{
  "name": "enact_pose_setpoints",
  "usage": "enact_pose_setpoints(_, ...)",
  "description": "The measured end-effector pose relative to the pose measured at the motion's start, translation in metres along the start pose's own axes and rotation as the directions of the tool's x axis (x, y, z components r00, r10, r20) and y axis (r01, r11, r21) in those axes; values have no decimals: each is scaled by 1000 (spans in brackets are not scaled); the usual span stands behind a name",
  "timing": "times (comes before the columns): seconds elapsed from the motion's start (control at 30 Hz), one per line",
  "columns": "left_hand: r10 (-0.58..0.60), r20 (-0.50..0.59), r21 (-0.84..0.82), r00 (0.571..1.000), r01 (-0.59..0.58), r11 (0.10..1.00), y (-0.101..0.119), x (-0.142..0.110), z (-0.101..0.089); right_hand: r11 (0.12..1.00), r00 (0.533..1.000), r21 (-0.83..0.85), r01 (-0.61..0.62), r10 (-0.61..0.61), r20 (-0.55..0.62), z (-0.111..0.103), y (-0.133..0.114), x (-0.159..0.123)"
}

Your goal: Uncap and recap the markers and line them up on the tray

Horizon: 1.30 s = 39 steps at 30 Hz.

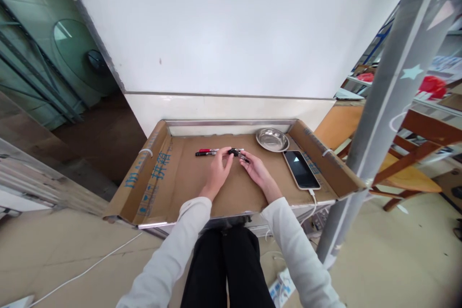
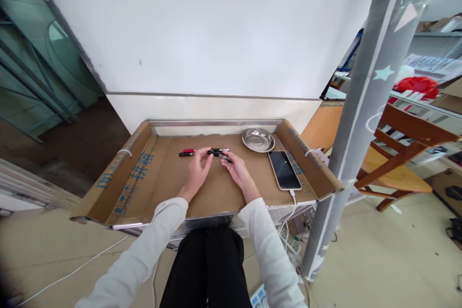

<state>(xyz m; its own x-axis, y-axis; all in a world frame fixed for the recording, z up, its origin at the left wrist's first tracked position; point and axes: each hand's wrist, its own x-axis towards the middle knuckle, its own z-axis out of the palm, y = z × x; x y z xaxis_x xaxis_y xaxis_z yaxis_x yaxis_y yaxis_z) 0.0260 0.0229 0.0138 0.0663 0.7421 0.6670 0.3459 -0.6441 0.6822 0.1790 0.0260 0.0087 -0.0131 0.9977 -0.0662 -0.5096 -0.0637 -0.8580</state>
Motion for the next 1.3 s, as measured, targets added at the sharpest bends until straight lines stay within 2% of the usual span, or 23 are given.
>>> enact_pose_setpoints(0.27,-107,-200,-21,974,105,994,-4,5,-7,998,995,-18,62,-63,-77,-4,2,2)
enact_pose_setpoints(0.33,-161,-120,-54,980,156,986,-7,5,-7,990,979,-22,138,-139,-152,-5,2,2)
enact_pose_setpoints(0.4,-190,91,-71,978,196,978,-10,4,-6,961,932,-88,264,-277,-234,-5,0,1)
enact_pose_setpoints(0.47,-185,280,-43,942,205,978,-12,3,-6,897,876,-238,374,-425,-229,-4,-2,-2)
enact_pose_setpoints(0.53,-172,356,20,918,177,984,-13,3,-6,810,845,-393,435,-518,-133,-3,-4,-6)
enact_pose_setpoints(0.63,-119,389,132,914,73,989,-14,3,-8,699,843,-539,471,-536,41,-2,-3,-11)
enact_pose_setpoints(0.73,-58,393,230,918,-37,973,-19,3,-7,617,865,-630,471,-462,194,-1,2,-14)
enact_pose_setpoints(0.87,-79,302,351,950,-34,936,-26,2,-4,464,862,-734,496,-364,352,-1,6,-15)
enact_pose_setpoints(0.97,-108,279,406,954,-15,914,-27,2,-3,281,842,-822,496,-389,375,-4,2,-19)
enact_pose_setpoints(1.07,-94,284,423,954,-37,905,-26,1,-4,101,847,-912,397,-424,321,-10,-2,-23)
enact_pose_setpoints(1.17,-78,301,420,950,-59,906,-23,1,-5,16,852,-940,340,-429,300,-17,-1,-25)
enact_pose_setpoints(1.3,-46,382,366,923,-105,925,-18,1,-6,-26,853,-939,344,-409,324,-19,5,-21)
